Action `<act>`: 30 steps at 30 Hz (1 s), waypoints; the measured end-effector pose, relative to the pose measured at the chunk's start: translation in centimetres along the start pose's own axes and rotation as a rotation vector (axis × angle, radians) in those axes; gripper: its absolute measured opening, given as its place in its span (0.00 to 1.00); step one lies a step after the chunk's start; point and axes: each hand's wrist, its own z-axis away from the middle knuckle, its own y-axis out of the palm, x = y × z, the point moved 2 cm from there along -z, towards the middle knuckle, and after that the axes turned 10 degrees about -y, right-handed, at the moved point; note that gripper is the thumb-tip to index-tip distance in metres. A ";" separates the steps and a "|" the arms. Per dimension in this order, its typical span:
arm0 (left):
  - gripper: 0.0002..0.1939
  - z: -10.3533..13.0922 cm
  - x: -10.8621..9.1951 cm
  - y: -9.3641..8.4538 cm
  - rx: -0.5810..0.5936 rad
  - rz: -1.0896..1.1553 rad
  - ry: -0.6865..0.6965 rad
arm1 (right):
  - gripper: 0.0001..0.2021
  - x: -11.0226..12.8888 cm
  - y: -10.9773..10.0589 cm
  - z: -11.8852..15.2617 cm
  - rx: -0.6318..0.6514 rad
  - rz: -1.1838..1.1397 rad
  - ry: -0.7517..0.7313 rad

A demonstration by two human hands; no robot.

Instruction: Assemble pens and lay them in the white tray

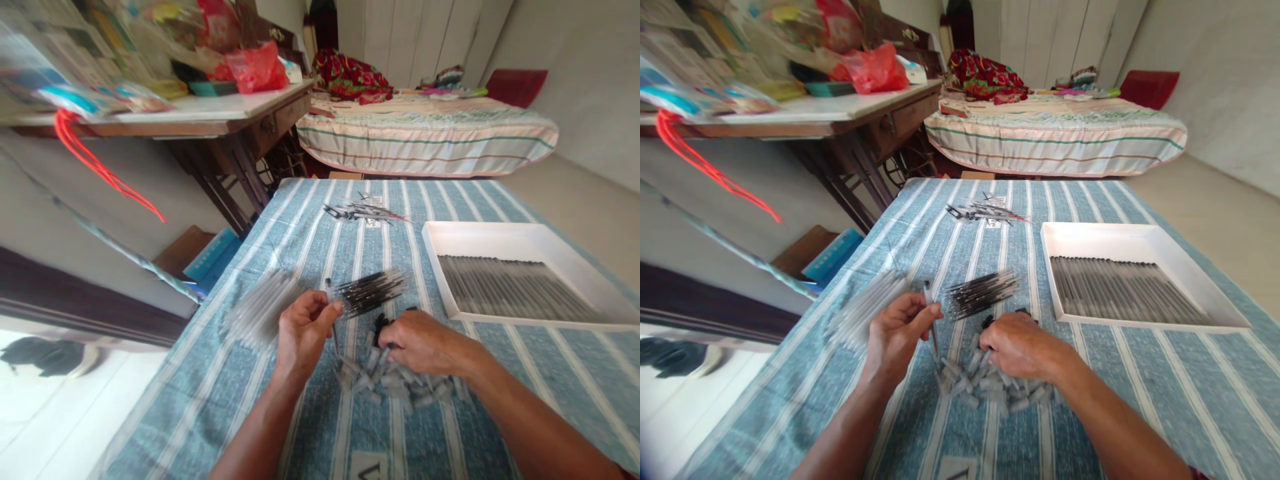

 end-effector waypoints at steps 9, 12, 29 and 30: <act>0.09 -0.4 0.0 -0.6 0.063 0.405 -0.072 | 0.04 -0.9 0.1 0.0 -0.188 -0.528 0.037; 0.09 -0.4 0.0 -0.8 0.076 0.466 -0.082 | 0.05 -0.7 0.1 -0.1 -0.251 -0.599 0.056; 0.08 -0.3 -0.2 -1.0 0.039 0.511 -0.066 | 0.11 -0.8 1.0 -0.3 -0.479 -0.812 0.111; 0.08 -0.3 -0.2 -1.0 0.040 0.514 -0.069 | 0.11 -0.9 1.1 -0.3 -0.485 -0.809 0.112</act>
